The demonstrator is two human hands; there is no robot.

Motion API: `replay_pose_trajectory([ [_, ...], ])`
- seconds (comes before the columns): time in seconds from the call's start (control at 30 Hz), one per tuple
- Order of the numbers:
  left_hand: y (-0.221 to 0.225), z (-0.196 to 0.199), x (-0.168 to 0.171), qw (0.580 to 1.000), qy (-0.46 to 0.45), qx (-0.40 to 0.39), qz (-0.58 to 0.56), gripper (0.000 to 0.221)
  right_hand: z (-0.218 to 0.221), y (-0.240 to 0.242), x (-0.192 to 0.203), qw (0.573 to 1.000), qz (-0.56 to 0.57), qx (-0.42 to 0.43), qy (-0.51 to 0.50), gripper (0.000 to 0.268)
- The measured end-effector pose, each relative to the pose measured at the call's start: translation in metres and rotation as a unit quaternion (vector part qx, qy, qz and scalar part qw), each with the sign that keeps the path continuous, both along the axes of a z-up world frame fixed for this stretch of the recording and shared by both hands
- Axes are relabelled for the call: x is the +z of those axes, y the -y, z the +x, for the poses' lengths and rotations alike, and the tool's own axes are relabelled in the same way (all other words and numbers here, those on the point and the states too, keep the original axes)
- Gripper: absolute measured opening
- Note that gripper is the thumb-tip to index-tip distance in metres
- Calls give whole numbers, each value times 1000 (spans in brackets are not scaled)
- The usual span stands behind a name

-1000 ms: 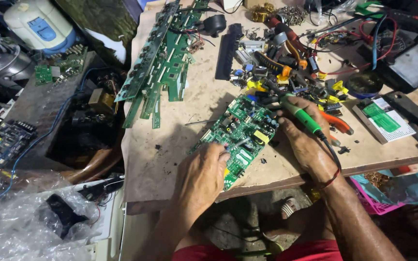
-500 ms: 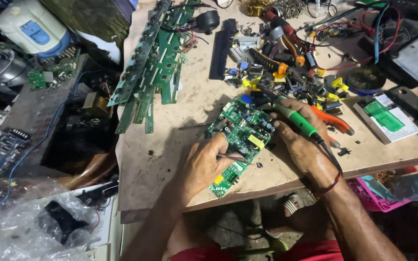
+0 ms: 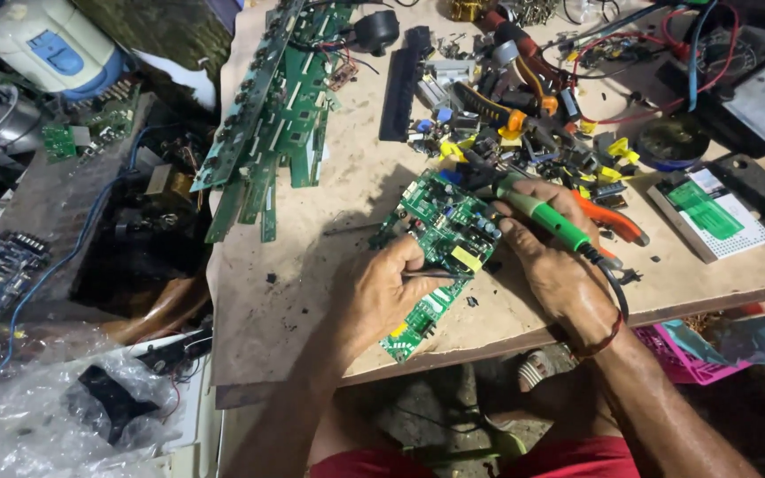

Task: Soldering electronic components onto circuit boards at a repair bench.

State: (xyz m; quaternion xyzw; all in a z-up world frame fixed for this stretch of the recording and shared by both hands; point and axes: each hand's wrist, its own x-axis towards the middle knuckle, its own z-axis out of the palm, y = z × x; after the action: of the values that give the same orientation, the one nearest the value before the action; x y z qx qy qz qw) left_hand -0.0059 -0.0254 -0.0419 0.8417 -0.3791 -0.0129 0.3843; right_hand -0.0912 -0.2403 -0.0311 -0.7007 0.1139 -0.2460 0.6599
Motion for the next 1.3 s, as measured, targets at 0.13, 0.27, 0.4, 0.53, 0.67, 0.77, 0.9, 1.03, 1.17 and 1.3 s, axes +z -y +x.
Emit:
replay_pose_trajectory([
  [0.13,5,2,-15,1000,11,13,-15,30,3,2,-3,1000,-8,-4,20,45],
  [0.27,5,-3,-15,999,12,15,-43,28,5,4,-10,999,-50,-9,9,43],
  [0.4,-18,-22,34,998,53,27,-16,30,6,0,-10,999,-46,-1,16,45],
  [0.53,-35,-35,74,997,-40,52,49,16,5,0,-10,999,-42,0,23,47],
  [0.67,-35,-53,92,988,1,7,156,16,-8,-10,14,1000,-4,-23,-2,53],
  [0.77,-39,-60,108,972,219,-51,72,20,-12,-11,-4,983,146,-2,107,45],
  [0.9,-36,-66,115,979,149,-4,137,20,-22,-19,1,982,132,-16,133,40],
  [1.03,-28,-70,129,965,204,-28,162,24,-33,-32,7,981,70,-67,165,41],
  [1.17,-23,-75,128,957,247,-35,149,37,-40,-36,12,980,72,-86,162,41],
  [1.3,-25,-79,130,966,210,-74,133,19,-40,-33,10,983,50,-94,149,42],
])
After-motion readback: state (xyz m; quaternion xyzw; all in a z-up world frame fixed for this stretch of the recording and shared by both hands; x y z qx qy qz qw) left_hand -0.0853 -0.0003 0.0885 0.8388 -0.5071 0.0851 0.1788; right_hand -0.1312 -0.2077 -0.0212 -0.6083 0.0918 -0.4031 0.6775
